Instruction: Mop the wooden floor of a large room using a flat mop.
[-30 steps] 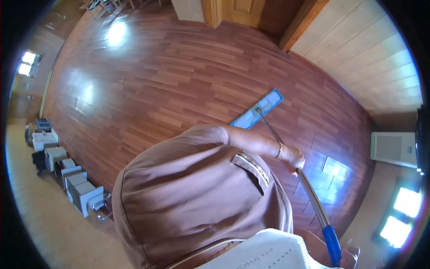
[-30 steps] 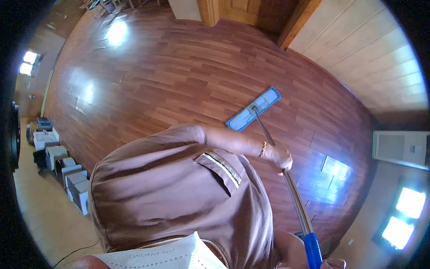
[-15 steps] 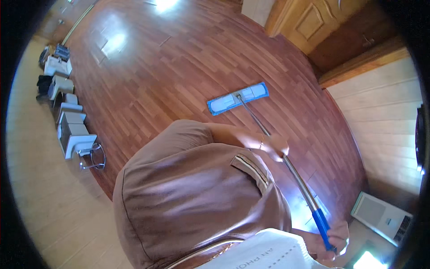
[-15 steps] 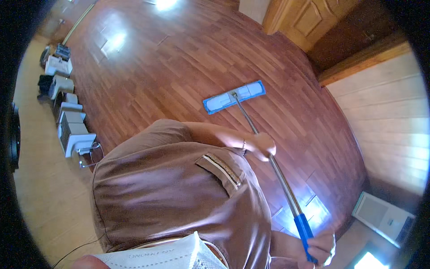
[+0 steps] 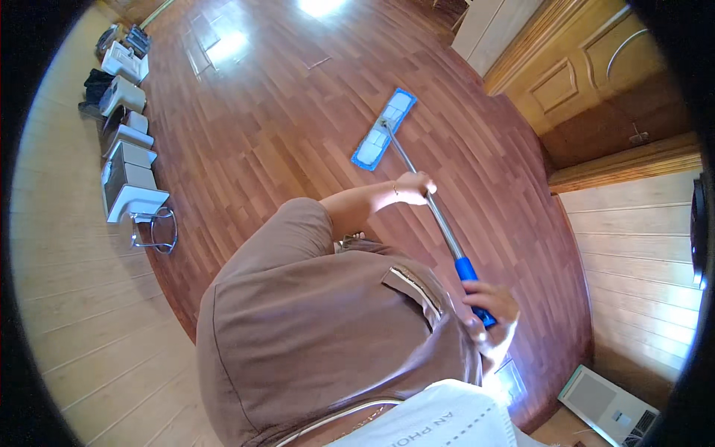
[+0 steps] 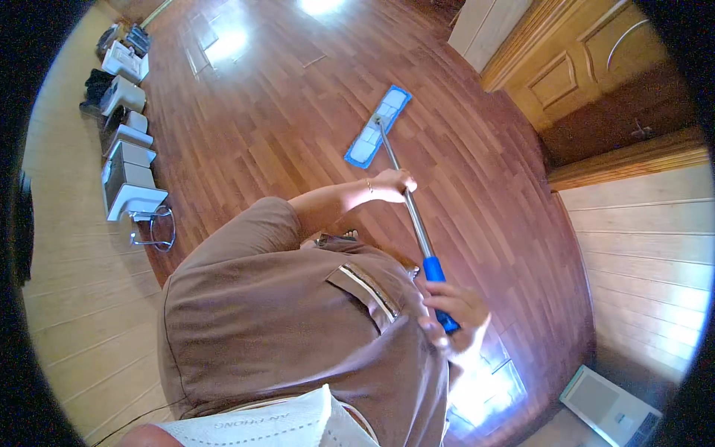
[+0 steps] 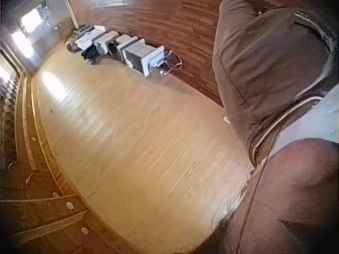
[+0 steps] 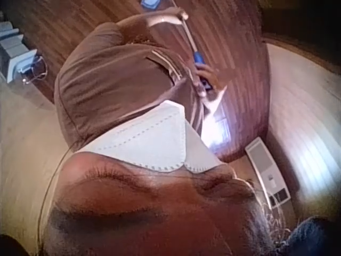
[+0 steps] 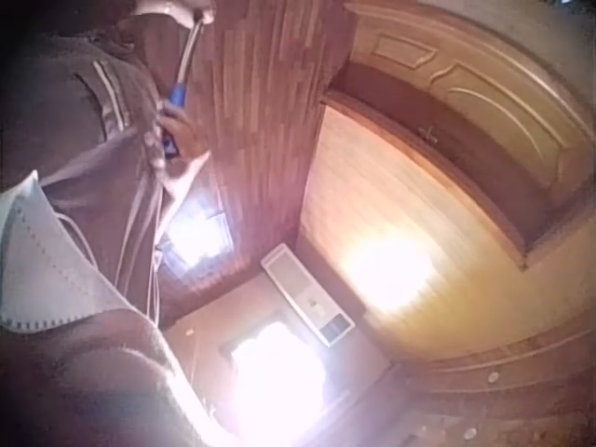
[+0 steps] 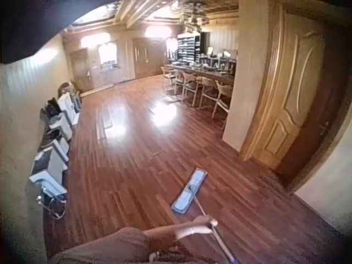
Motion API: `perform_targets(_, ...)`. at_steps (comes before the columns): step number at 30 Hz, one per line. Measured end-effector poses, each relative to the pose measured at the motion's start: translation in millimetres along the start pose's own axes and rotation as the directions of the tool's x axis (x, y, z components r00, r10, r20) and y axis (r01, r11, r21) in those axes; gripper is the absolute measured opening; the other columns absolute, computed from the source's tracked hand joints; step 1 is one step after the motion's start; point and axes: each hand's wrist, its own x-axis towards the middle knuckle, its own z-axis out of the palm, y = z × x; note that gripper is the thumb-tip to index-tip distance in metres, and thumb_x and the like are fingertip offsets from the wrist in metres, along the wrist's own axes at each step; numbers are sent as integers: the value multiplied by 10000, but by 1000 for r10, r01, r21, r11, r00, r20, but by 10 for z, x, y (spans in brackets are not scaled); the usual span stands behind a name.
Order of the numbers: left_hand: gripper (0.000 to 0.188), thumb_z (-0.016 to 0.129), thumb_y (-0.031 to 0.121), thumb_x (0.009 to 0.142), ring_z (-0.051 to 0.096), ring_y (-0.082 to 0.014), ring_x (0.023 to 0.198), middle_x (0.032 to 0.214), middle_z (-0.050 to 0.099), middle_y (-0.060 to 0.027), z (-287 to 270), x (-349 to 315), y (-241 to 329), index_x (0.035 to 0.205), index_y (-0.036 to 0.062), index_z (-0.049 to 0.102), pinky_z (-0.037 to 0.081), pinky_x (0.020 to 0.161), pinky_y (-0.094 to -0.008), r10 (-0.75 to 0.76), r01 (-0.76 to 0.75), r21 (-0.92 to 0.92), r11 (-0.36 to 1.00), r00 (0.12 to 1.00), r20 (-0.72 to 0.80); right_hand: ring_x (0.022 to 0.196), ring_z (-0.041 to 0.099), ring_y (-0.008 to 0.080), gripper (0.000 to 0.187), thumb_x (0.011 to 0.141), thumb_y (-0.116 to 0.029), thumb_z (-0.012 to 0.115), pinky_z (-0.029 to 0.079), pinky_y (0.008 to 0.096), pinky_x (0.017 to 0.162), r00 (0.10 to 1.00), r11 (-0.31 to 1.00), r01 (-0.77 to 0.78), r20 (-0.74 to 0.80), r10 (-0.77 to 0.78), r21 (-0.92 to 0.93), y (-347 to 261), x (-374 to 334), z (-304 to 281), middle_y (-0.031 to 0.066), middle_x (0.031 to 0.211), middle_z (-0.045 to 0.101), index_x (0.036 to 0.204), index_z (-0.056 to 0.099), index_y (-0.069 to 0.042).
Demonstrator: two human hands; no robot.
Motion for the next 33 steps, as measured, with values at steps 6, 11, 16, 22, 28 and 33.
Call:
perform_targets(6,182,695,186,647,609,-300,871,825,591,-56,-151,-124,-764,755,125,561,509,666,-442,-201,205,70,976,978,-57,842,653,273,306,695,-297,775,455,362,729,1000,1000,13,7,-14,25,467,265,525,169,1018,691,864,682,-59)
perform_targets(11,182,715,204,662,611,-274,958,915,632,-44,-231,-453,-1227,789,134,604,517,694,-417,-313,322,64,945,942,-119,829,649,251,234,682,-101,777,455,349,724,996,996,77,45,-75,-37,614,500,809,139,1063,689,893,676,-91)
perform_targets(16,151,671,163,671,594,-304,902,828,596,-57,-353,-818,-1317,718,125,533,486,649,-437,-409,421,9,907,886,-218,816,641,263,199,706,-116,744,450,358,768,986,994,107,128,-109,22,775,675,905,141,1043,691,891,678,-82)
perform_targets(22,139,681,208,678,597,-313,928,844,614,-67,-179,-1419,-1353,708,141,564,504,699,-447,-539,556,-35,831,786,-303,1029,601,292,261,685,-113,729,425,416,927,891,975,181,398,-218,128,799,828,890,128,1124,666,937,677,-69)
perform_targets(28,120,696,203,683,599,-321,933,866,625,-100,-194,-1837,-1079,738,126,622,508,780,-455,-656,684,-58,727,667,-353,1036,588,345,238,691,-96,694,426,432,955,839,952,204,460,-290,228,821,924,862,136,1094,672,922,676,-40)
perform_targets(33,108,689,181,678,593,-344,914,854,630,-117,-131,-1986,-807,720,101,630,506,786,-450,-676,725,-51,687,611,-412,1010,603,335,179,701,-105,670,439,439,928,826,958,169,497,-267,234,732,958,664,146,1045,684,864,685,-31)
